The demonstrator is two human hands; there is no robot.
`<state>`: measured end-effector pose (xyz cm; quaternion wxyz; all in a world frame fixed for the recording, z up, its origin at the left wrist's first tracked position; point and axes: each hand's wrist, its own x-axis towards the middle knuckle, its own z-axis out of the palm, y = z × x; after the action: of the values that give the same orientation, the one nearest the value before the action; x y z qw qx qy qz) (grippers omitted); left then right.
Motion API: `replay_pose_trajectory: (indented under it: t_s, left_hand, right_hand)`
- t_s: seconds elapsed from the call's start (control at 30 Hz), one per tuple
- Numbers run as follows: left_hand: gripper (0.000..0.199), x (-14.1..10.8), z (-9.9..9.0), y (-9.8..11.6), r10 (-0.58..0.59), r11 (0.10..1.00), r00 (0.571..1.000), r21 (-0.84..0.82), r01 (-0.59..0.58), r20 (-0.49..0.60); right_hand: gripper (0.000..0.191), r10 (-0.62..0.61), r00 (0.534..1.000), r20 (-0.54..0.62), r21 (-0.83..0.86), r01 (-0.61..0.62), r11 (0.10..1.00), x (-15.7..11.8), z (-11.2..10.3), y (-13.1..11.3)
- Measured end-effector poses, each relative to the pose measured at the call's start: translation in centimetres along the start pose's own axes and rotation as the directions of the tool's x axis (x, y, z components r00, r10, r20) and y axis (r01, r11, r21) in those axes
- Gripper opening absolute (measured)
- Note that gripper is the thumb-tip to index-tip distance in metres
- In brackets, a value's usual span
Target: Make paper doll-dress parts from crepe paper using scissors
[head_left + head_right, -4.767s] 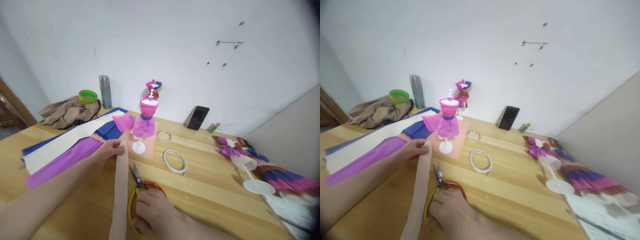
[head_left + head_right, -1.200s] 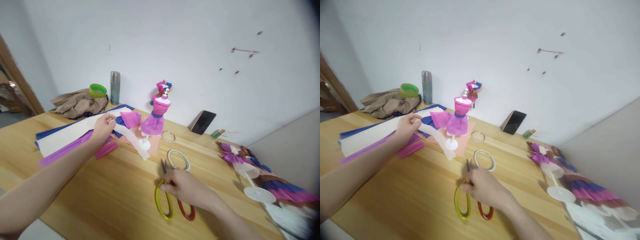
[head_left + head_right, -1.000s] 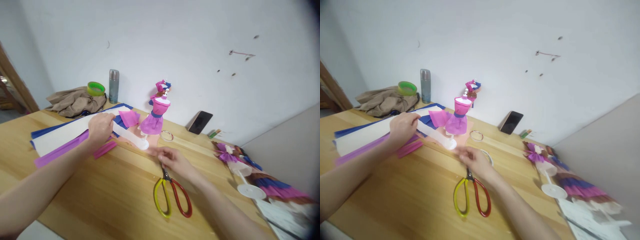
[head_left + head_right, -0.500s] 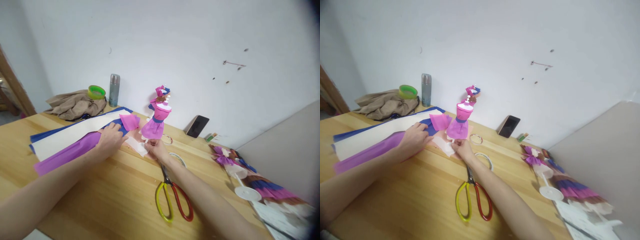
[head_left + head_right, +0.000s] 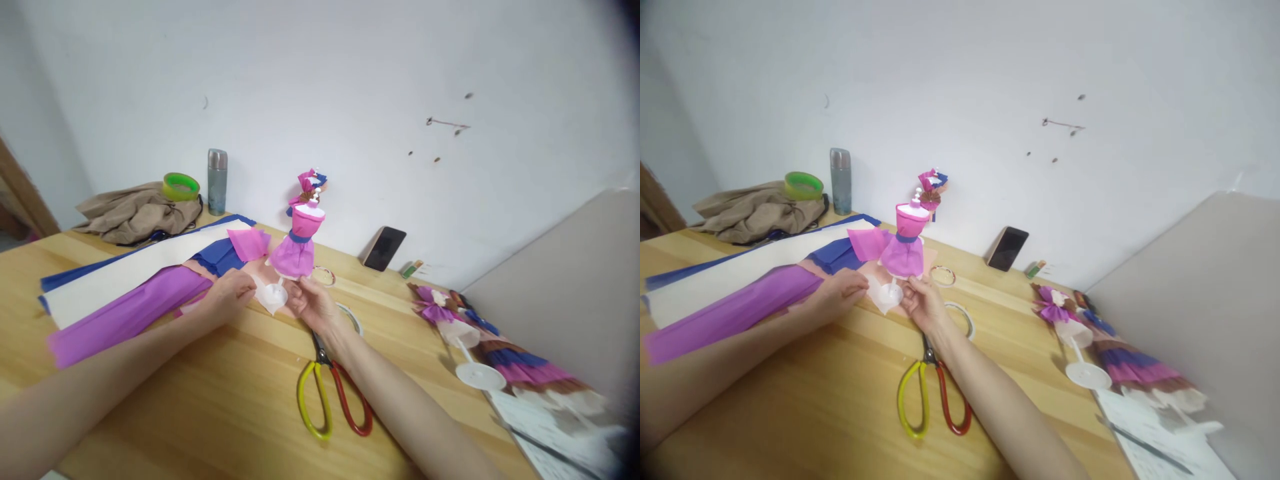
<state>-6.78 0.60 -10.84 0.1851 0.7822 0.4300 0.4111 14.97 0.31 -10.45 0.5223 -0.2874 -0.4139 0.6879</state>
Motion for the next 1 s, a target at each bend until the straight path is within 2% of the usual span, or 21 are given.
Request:
replay_pose_trajectory:
  t_s: [0.27, 0.5, 0.7, 0.8, 0.9, 0.97, 1.0]
  left_hand:
    - [0.014, -0.1, 2.6, -1.4, -0.009, 0.995, 1.000, -0.101, 0.006, -0.028]
    - [0.010, 0.0, 2.2, -1.0, 0.037, 0.998, 0.999, -0.057, -0.036, 0.020]
    - [0.019, -0.5, 2.3, 0.6, 0.148, 0.988, 0.985, 0.038, -0.151, 0.087]
    - [0.024, -0.6, 2.1, 0.8, 0.176, 0.976, 0.980, 0.111, -0.186, 0.095]
    - [0.024, -0.3, 1.1, 0.4, 0.156, 0.966, 0.986, 0.199, -0.164, 0.053]
    - [0.022, 0.2, 0.1, -0.1, 0.097, 0.923, 0.995, 0.371, -0.097, 0.018]
    - [0.024, 0.5, -0.4, -0.5, 0.046, 0.869, 0.999, 0.492, -0.044, 0.009]
  right_hand:
    - [0.032, 0.032, 0.999, 0.006, 0.162, -0.032, 0.986, 0.1, -0.1, 0.4]
    - [0.033, 0.063, 0.998, -0.020, 0.146, -0.059, 0.987, 0.2, -0.6, 0.7]
    - [0.037, 0.102, 0.994, -0.031, 0.001, -0.102, 0.995, -0.2, -0.6, 0.8]
    - [0.036, 0.088, 0.993, -0.074, -0.095, -0.095, 0.991, -0.3, -0.6, 1.0]
    - [0.038, 0.057, 0.990, -0.129, -0.216, -0.084, 0.973, -0.1, -0.7, 1.5]
    - [0.038, 0.051, 0.989, -0.136, -0.319, -0.092, 0.943, 0.3, -0.7, 1.9]
    - [0.036, 0.049, 0.990, -0.131, -0.375, -0.095, 0.922, 0.6, -0.7, 2.0]
